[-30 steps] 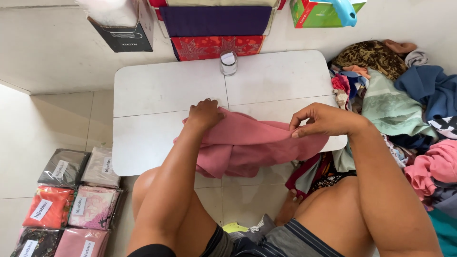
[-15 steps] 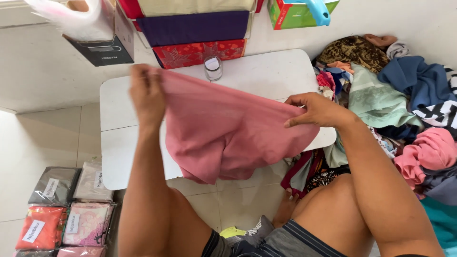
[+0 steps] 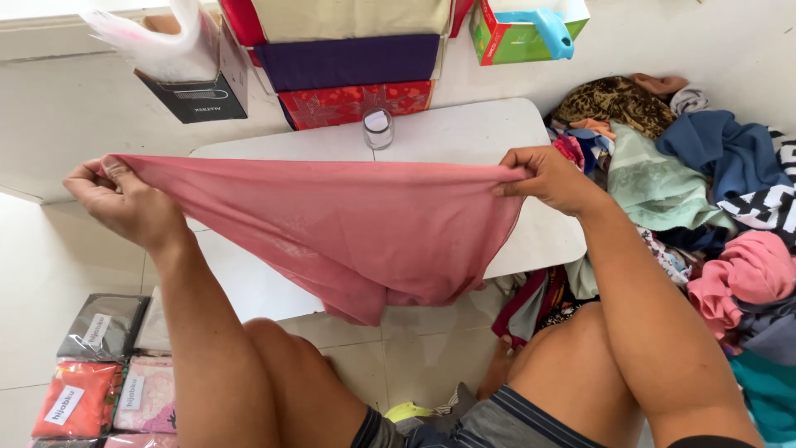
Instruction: Folding a pink hijab on a small table and cleaning it with a lint roller.
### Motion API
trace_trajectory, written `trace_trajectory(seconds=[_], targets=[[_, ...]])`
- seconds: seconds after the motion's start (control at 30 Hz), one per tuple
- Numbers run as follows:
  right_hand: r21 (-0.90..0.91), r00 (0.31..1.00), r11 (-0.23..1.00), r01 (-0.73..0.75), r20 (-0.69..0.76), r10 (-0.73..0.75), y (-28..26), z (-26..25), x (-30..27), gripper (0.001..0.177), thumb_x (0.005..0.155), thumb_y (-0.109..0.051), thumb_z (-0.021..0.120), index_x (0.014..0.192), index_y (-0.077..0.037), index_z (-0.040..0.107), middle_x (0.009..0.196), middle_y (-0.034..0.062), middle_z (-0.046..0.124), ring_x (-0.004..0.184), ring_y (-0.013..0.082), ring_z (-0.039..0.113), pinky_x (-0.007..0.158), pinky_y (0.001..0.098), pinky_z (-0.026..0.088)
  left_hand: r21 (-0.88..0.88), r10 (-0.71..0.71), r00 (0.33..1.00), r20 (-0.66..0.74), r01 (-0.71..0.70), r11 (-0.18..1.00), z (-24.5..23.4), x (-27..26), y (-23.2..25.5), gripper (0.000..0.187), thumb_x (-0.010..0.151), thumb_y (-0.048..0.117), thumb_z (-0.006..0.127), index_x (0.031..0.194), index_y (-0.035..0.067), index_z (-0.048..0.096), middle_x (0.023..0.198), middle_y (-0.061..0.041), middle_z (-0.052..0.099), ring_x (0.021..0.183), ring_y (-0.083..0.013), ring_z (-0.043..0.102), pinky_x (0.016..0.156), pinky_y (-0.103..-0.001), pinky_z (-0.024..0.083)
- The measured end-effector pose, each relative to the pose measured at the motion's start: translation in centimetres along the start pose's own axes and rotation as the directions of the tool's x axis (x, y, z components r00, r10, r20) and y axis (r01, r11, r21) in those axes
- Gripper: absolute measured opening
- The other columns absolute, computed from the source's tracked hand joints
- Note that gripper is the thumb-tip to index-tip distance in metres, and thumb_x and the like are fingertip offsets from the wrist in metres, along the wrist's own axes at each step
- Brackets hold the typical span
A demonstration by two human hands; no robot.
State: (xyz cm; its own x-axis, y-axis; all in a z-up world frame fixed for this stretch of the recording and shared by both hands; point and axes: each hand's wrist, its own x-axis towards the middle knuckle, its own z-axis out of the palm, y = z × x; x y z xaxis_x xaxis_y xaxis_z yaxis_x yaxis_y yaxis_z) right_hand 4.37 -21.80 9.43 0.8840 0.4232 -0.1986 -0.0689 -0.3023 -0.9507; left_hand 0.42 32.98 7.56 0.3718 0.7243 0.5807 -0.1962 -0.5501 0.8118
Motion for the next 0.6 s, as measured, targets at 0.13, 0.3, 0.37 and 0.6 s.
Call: trace_trajectory(seconds=[0.13,0.3,0.37,0.6], targets=[[0.211,0.999,0.977,0.041,-0.03,-0.035,0.8,0.2,0.2,0.024,0.081,-0.003,0.083,0.078,-0.013,0.061,0.072,-0.0072,0.054,0.069,0.0046,0.05,0.065,0.0174,0.039,-0.047,-0.065,0.998,-0.001,0.065,0.997,-0.5,0.2,-0.7,0.007,0.105,0.009,0.055,0.099,0.007,0.051,0.092,-0.003,0.056,0.083,-0.0181,0.056,0.077,-0.031,0.052],[0.586,0.978,0.791,0.175,-0.197,-0.071,3.1,-0.1,1.1,0.025,0.086,-0.015,0.082,0.074,-0.018,0.06,0.082,-0.0078,0.062,0.078,0.006,0.059,0.073,0.019,0.05,-0.12,-0.132,0.991,0.016,0.133,0.984,-0.7,0.4,-0.9,0.007,0.106,0.009,0.056,0.1,0.008,0.053,0.094,-0.003,0.058,0.085,-0.0148,0.057,0.079,-0.028,0.052],[0.585,0.961,0.78,0.22,-0.269,-0.069,3.7,-0.3,1.6,0.02,0.088,-0.017,0.081,0.078,-0.018,0.064,0.081,-0.0079,0.063,0.077,0.0068,0.059,0.072,0.0213,0.051,-0.128,-0.125,0.992,0.022,0.127,0.984,-0.7,0.4,-1.0,0.007,0.107,0.009,0.057,0.1,0.007,0.053,0.093,-0.003,0.059,0.085,-0.0148,0.059,0.078,-0.027,0.053],[0.432,0.858,0.834,0.343,-0.505,-0.091,2.4,0.1,1.6,0.023,0.091,-0.014,0.081,0.074,-0.018,0.066,0.076,-0.0121,0.05,0.074,0.0043,0.045,0.068,0.0212,0.042,-0.061,-0.144,0.989,0.035,0.146,0.987,-0.6,0.2,0.6,0.01,0.107,0.015,0.067,0.099,0.011,0.062,0.09,0.001,0.063,0.082,-0.0111,0.06,0.074,-0.026,0.054]])
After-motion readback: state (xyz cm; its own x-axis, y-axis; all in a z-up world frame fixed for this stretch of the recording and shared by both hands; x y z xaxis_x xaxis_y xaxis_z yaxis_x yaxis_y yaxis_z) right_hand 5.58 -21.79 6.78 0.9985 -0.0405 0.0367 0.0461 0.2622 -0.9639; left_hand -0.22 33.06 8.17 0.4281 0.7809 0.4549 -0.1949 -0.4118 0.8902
